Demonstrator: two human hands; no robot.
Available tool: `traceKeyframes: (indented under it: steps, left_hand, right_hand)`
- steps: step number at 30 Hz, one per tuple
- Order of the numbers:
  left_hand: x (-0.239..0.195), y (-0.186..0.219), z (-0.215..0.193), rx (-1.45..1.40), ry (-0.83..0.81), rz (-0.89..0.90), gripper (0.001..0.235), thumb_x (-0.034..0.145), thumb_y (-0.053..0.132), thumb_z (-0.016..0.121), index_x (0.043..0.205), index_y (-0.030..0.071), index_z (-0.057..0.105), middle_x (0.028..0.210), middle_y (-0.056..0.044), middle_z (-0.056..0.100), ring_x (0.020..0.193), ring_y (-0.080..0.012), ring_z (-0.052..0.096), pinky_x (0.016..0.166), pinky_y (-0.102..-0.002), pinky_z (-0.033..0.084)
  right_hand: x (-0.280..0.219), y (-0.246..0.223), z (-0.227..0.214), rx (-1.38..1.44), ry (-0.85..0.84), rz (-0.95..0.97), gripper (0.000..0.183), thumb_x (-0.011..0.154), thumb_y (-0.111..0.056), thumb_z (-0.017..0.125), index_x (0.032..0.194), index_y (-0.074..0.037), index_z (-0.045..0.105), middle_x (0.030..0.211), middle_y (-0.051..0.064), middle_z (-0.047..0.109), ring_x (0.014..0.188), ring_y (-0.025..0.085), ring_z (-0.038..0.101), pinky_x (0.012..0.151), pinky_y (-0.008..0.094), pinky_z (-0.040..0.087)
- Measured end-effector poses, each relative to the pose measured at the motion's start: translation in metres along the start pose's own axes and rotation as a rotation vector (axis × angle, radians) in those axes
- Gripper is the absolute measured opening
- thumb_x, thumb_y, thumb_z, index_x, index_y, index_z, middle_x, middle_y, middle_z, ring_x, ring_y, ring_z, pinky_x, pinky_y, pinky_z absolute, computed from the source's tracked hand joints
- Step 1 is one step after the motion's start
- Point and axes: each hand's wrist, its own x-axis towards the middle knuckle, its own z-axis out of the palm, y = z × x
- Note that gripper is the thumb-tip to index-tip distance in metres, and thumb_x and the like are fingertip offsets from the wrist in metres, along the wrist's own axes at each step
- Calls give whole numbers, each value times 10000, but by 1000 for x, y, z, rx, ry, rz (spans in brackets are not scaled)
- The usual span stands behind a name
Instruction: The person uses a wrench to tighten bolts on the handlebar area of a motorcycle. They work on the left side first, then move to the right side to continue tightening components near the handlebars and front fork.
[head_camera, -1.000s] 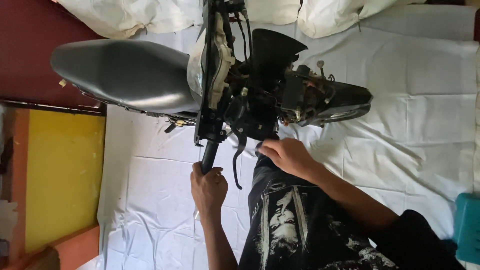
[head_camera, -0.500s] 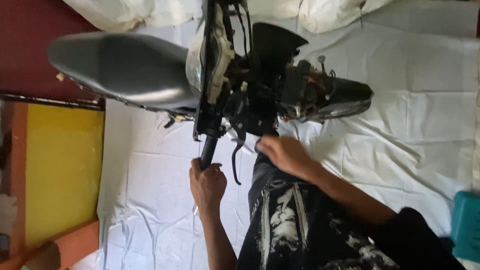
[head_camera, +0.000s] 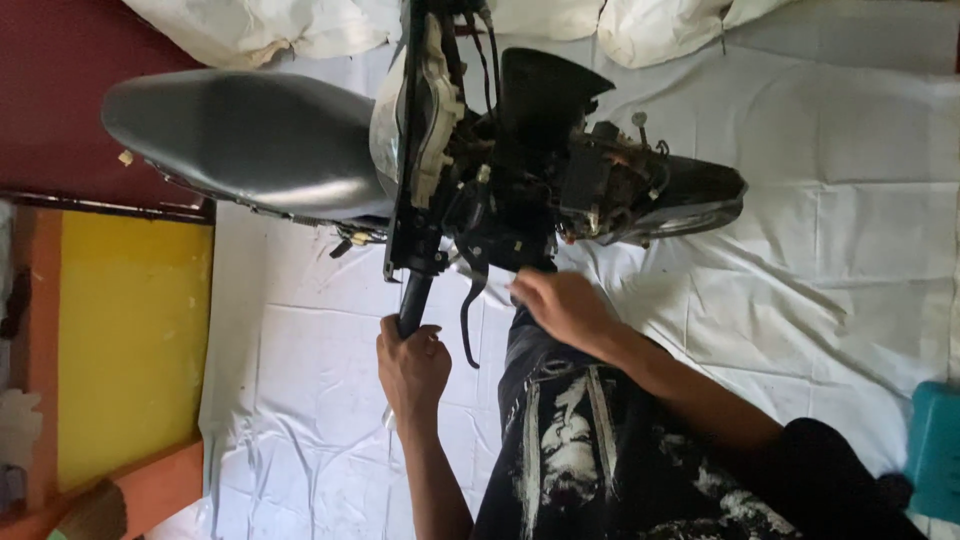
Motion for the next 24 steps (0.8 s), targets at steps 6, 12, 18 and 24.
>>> traceKeyframes:
  steps: [6,12,18,24]
  left_hand:
    - [0,1,-1,0,9,15,198,666,133,661,734,260,797,1030,-43,577,785,-354,648,699,-433,611]
    - [0,2,-3,-25,26,19,178,661,124,669,723,239,790,1013,-60,575,784,-377,652,681,-458,597]
    - [1,4,-5,-27,32,14,204,670,122,654,724,252,802,997,-53,577,763,-364,645,680,-445,612]
    - [0,-4,3,-24,32,16,217,649,132,654,719,275,801,968,-44,563,745,-356,642,632,-452,600]
  right_hand:
    - [-7,-10,9,-45,-100,-154,180,993,-316,584,1065,-208,709,797,167,766,739,434,732,682,550,557]
    - [-8,-11,14,18,-140,-160,141,959,-222,608,1034,-142,697,767,198,750,729,455,732,646,568,545]
    - [-5,-32,-13,-49,61,-128,157,1051,-222,542,1043,-172,691,655,126,704,602,397,711,622,504,576]
    - [-11,-13,30,-31,-137,-162,150,993,-298,604,969,-185,701,672,139,733,653,387,742,589,499,559]
